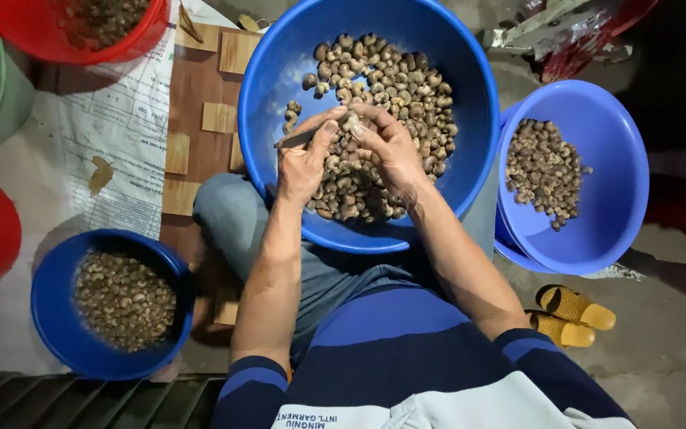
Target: Manually peeling the outer skin from cashew nuts using a small metal tool.
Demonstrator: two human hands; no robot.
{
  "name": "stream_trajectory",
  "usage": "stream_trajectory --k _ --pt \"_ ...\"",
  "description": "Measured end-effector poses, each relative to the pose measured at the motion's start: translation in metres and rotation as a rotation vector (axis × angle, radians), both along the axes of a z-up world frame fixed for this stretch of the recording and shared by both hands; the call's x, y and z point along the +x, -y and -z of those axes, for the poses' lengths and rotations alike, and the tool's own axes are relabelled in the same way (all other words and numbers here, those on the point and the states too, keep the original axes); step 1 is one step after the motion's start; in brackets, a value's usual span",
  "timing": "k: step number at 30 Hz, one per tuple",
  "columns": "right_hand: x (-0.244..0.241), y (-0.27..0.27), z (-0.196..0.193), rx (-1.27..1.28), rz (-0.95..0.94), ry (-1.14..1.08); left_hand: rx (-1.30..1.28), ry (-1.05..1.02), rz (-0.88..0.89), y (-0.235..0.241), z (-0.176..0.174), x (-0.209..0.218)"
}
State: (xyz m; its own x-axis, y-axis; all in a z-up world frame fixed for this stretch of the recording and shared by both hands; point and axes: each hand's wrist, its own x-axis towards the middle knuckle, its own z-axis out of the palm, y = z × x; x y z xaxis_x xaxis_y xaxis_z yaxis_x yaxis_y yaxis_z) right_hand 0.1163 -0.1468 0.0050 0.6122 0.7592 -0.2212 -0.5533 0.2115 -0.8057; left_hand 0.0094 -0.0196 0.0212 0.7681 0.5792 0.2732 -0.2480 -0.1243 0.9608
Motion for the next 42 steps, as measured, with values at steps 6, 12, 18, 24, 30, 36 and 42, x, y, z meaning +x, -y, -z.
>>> stream_trajectory --k 6,12,18,24,30,36,42 --pt "0.002 0.003 0.017 -0.002 0.052 0.115 -0.017 0.039 0.013 0.002 0.001 0.002" --pt "0.000 0.005 0.017 0.007 0.047 0.180 -0.023 0.067 0.027 0.001 -0.004 0.002" --pt "-0.005 0.003 0.004 0.009 0.085 0.236 -0.030 0.088 0.020 0.001 -0.004 0.002" --pt "-0.007 0.002 -0.002 0.009 0.149 0.237 -0.081 0.058 0.035 -0.004 -0.001 -0.002" --pt "-0.005 0.008 -0.004 -0.037 0.180 0.352 -0.052 0.022 0.052 -0.005 -0.001 -0.002" --pt "-0.006 0.006 -0.002 -0.150 0.225 0.659 -0.091 0.010 0.101 -0.001 -0.005 -0.002" --pt "-0.010 0.006 -0.020 -0.186 0.213 0.725 -0.090 0.031 0.082 -0.003 -0.007 -0.001"
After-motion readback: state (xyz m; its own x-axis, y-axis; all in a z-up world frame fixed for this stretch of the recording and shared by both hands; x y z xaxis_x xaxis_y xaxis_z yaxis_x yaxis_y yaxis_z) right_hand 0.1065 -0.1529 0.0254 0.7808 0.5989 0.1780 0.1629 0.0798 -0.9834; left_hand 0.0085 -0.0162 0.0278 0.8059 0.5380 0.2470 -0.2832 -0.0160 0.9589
